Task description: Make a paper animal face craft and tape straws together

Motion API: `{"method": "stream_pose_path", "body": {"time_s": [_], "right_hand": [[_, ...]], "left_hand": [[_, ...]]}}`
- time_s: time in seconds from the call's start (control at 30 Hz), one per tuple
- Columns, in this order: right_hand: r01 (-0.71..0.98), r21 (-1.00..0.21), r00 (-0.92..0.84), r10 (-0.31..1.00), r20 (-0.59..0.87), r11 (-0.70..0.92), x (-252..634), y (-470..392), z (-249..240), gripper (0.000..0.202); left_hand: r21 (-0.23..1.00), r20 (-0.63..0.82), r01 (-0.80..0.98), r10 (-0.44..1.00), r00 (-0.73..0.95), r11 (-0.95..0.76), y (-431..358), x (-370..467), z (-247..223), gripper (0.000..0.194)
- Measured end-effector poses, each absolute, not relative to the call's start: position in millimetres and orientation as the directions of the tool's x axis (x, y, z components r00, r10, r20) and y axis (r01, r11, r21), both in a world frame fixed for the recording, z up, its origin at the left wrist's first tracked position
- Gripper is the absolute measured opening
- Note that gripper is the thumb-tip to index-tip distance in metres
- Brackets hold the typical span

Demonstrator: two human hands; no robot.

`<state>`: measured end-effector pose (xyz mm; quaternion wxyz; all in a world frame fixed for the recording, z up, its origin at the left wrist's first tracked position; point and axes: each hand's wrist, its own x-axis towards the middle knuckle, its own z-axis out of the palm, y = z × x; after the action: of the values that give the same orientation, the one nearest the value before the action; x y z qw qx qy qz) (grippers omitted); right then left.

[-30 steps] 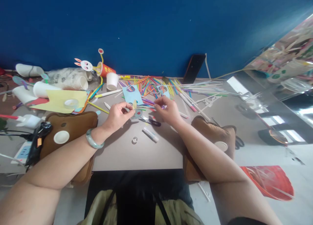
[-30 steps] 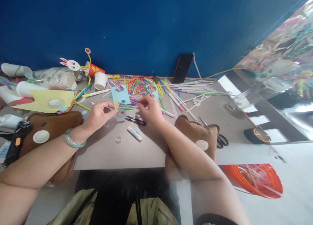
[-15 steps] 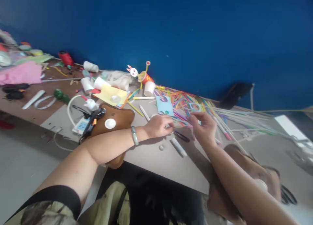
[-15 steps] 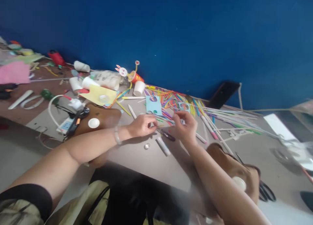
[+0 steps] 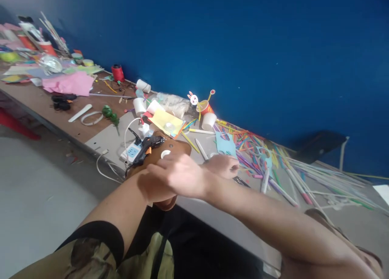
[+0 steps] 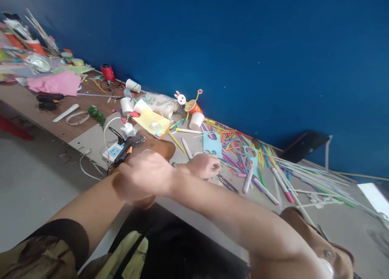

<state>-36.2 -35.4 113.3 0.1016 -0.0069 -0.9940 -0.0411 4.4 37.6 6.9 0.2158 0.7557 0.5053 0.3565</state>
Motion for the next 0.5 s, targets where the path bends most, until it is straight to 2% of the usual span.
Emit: {"method": "stream_pose_path", "body": {"time_s": [0.07, 0.1, 0.27, 0.4, 0.5], "right_hand": [[0.094, 0.076, -0.995, 0.091, 0.048, 0.993, -72.0, -44.3, 103.5, 0.017], [0.151, 0.067, -0.988, 0.149, 0.025, 0.986, -87.0, -46.8, 98.9, 0.018], [0.29, 0.077, -0.936, 0.3, -0.185, 0.954, -130.2, -50.8, 87.1, 0.023], [0.418, 0.056, -0.891, 0.421, -0.17, 0.907, -132.3, -59.5, 92.3, 0.025], [0.485, 0.003, -0.866, 0.48, -0.14, 0.875, -122.1, -64.1, 102.6, 0.034]], "left_hand": [[0.617, 0.337, 0.592, 0.853, 0.398, -0.519, 40.8, 2.6, 9.1, 0.007], [0.609, 0.347, 0.582, 0.84, 0.417, -0.54, 42.4, 1.6, 9.9, 0.008], [0.608, 0.447, 0.57, 0.831, 0.331, -0.553, 49.3, -1.2, 9.4, 0.01], [0.629, 0.516, 0.544, 0.822, 0.242, -0.555, 55.5, -2.3, 5.2, 0.01], [0.621, 0.55, 0.544, 0.808, 0.212, -0.565, 58.5, -3.0, 2.0, 0.01]]}}
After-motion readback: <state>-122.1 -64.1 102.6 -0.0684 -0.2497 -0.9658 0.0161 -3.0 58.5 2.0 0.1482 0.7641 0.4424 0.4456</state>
